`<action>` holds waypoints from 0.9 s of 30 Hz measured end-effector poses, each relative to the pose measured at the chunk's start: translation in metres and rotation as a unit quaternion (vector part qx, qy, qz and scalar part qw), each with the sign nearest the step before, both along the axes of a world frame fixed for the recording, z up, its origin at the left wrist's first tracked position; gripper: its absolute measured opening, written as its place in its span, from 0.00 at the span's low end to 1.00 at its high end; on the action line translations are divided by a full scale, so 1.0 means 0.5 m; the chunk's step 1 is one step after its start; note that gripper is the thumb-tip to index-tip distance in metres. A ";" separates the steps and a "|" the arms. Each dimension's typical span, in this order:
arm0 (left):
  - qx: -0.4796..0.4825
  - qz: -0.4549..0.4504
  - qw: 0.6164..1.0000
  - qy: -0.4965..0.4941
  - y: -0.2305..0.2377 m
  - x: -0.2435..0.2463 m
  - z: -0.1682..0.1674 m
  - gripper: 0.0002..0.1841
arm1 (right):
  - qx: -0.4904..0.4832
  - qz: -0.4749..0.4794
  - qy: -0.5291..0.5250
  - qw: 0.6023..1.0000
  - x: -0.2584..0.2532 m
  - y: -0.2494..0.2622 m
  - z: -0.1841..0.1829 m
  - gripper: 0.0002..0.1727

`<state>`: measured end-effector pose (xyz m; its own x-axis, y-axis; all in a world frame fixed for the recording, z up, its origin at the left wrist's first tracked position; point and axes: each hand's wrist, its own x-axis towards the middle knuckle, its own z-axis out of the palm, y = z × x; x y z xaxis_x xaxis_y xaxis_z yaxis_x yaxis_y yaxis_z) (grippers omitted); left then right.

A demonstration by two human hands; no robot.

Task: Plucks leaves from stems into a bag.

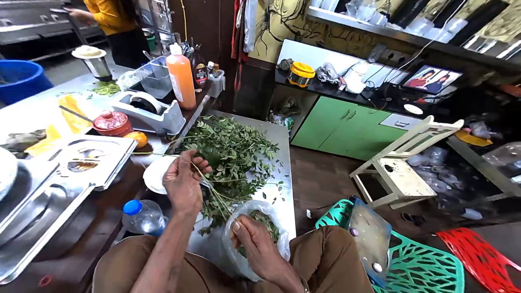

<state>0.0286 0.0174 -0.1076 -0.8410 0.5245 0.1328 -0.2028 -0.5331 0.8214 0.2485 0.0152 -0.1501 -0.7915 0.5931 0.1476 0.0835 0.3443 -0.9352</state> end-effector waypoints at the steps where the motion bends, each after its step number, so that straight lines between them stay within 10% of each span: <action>1: -0.002 0.013 1.000 0.002 -0.006 -0.011 0.004 0.15 | 0.032 -0.005 -0.011 0.999 0.020 -0.009 -0.009 0.22; 11: 0.064 0.094 0.993 0.043 -0.062 -0.087 0.041 0.16 | 0.054 -0.172 -0.121 0.976 0.137 0.051 -0.039 0.24; 20: 0.086 -0.238 0.951 0.180 -0.026 0.150 0.005 0.21 | 0.252 -0.150 0.006 0.956 0.092 0.094 0.155 0.30; 27: 0.119 -0.352 0.904 0.211 -0.023 0.157 0.005 0.30 | 0.272 -0.119 0.034 0.954 0.109 0.123 0.163 0.07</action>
<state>0.1072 0.0058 -0.1053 -0.1580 0.8240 0.5441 -0.2560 -0.5664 0.7834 0.3032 0.0767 -0.0684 -0.6217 0.5749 0.5320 0.1643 0.7598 -0.6291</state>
